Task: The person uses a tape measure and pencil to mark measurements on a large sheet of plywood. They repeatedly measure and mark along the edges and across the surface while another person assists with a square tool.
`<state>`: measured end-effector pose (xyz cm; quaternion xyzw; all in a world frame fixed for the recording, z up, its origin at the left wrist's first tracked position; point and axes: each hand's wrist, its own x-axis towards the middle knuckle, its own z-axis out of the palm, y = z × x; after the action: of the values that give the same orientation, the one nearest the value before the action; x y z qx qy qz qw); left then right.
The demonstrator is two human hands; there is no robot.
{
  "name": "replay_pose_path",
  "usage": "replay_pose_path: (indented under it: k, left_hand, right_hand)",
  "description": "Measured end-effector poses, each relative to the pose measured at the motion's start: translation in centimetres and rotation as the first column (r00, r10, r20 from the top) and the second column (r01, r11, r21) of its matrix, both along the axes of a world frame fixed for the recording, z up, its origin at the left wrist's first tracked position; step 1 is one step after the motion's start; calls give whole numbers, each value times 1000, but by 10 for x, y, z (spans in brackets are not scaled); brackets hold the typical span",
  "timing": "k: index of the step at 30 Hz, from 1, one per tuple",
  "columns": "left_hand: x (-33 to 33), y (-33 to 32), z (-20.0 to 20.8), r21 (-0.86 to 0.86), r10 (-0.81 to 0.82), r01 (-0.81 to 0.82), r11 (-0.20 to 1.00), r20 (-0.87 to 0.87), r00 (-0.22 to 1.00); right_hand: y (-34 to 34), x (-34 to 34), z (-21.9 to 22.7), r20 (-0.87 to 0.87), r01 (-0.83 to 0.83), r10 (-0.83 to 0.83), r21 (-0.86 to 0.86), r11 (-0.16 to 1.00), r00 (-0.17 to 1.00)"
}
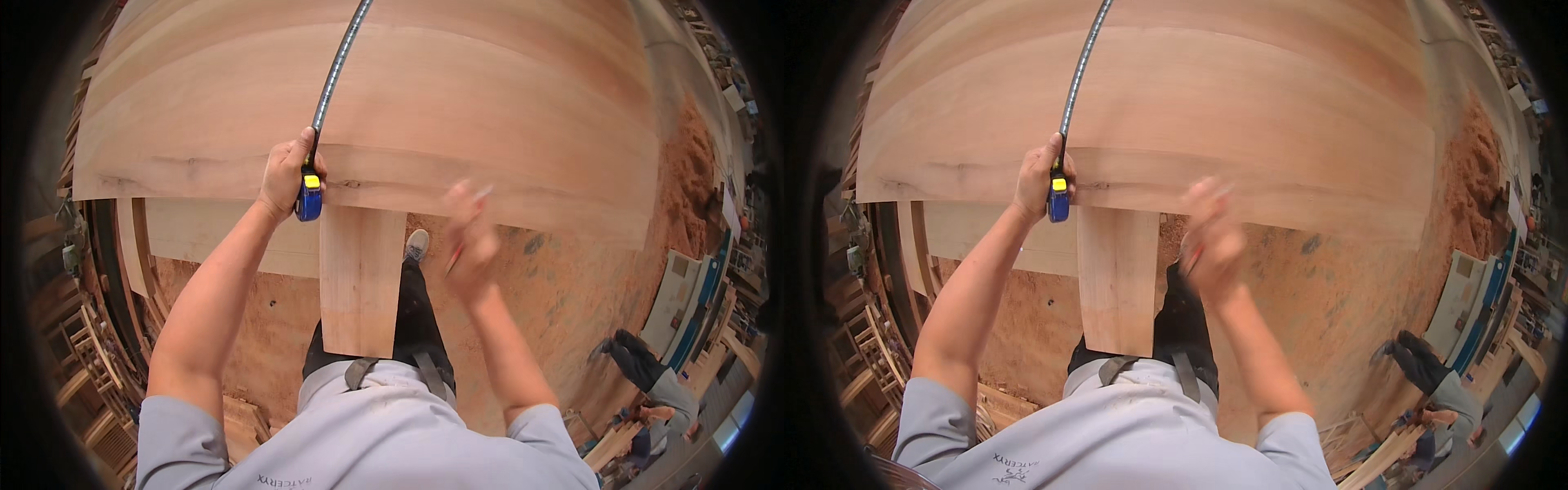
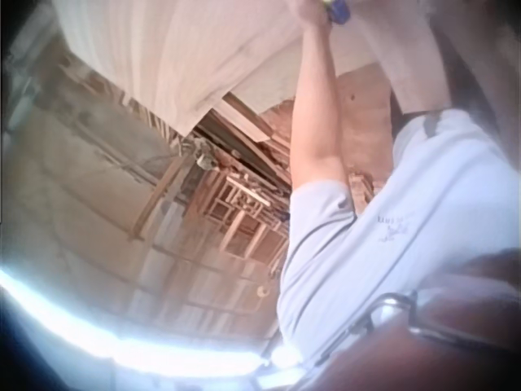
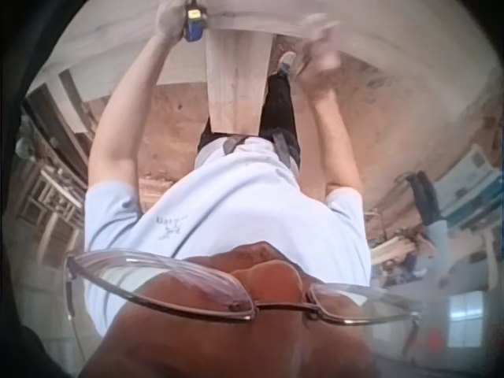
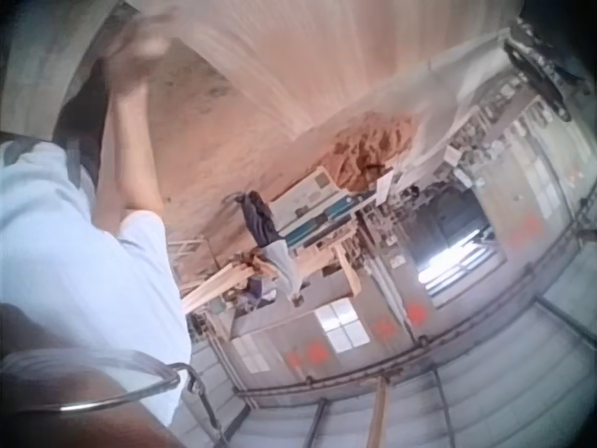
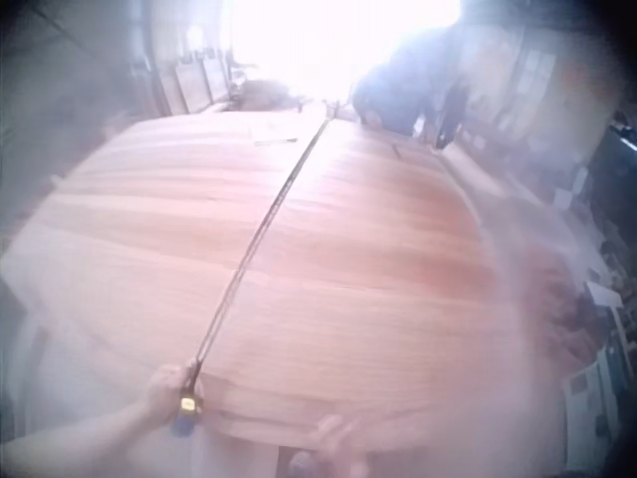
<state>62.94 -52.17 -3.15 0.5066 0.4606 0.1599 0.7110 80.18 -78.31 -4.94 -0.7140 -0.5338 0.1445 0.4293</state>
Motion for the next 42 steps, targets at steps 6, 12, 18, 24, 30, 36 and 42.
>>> replay_pose_path:
  k: [6, 12, 18, 24, 30, 36, 42]
  left_hand:
    - [0, 4, 1, -16, -15, 15, 1000, -8, 1000]
    - [0, 1, -1, -13, -2, 2, 1000, -3, 1000]
    - [-4, 4, -2, -16, -19, 19, 1000, 7, 1000]
    - [3, 6, 1, 33, -17, 18, 999, -37, 999]
    - [-2, 3, -1, 29, -58, 61, 998, -70, 996]
    - [-26, -4, 10, 114, -405, 419, 901, -126, 906]
    - [-35, 0, 31, 66, -671, 718, 693, -305, 676]
  right_hand:
    - [9, -48, 8, 96, -631, 628, -9, 776, 772]
    - [13, -27, 2, 363, -276, 269, -32, 961, 892]
    - [-1, -27, 11, 192, -32, 26, 32, 999, 981]
    - [12, 1, -4, 347, 160, -138, -36, 986, 928]
    - [8, -23, 13, 154, 53, -67, 92, 994, 986]
    - [-104, -16, 26, -332, 350, -338, -24, 936, 881]
    - [-188, 120, 25, -574, 845, -734, -129, 519, 363]
